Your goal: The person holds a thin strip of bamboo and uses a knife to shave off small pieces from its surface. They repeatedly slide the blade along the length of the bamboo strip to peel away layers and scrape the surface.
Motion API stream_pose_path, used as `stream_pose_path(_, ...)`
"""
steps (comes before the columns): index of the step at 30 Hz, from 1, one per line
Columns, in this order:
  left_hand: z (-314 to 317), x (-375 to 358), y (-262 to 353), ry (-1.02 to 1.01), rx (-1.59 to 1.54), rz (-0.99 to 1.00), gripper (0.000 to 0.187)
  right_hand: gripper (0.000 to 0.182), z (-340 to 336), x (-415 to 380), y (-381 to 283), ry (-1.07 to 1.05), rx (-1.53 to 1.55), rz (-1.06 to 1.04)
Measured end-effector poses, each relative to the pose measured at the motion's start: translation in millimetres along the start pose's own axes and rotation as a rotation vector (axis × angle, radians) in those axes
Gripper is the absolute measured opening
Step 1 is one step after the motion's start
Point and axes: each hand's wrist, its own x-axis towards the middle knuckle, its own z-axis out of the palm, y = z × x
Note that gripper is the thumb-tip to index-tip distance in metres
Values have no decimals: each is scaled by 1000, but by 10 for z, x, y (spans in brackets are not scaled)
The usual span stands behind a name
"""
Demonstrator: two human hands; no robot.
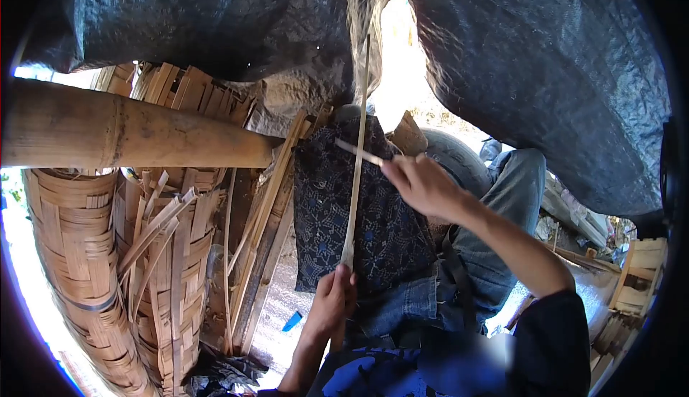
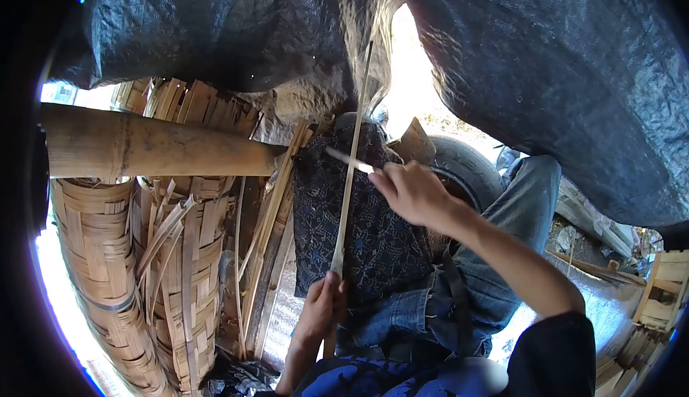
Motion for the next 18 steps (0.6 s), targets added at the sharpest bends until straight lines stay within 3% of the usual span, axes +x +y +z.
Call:
stream_pose_path(2,32,98,77,-7,51,35,41,36,137,-219,27,134,-108,-178)
stream_pose_path(9,96,264,186,-56,71,28,38,50,218,-241,39,124,-216,-57)
stream_pose_path(18,44,192,116,-50,61,26,38,50,337,-108,108,2,-139,-55)
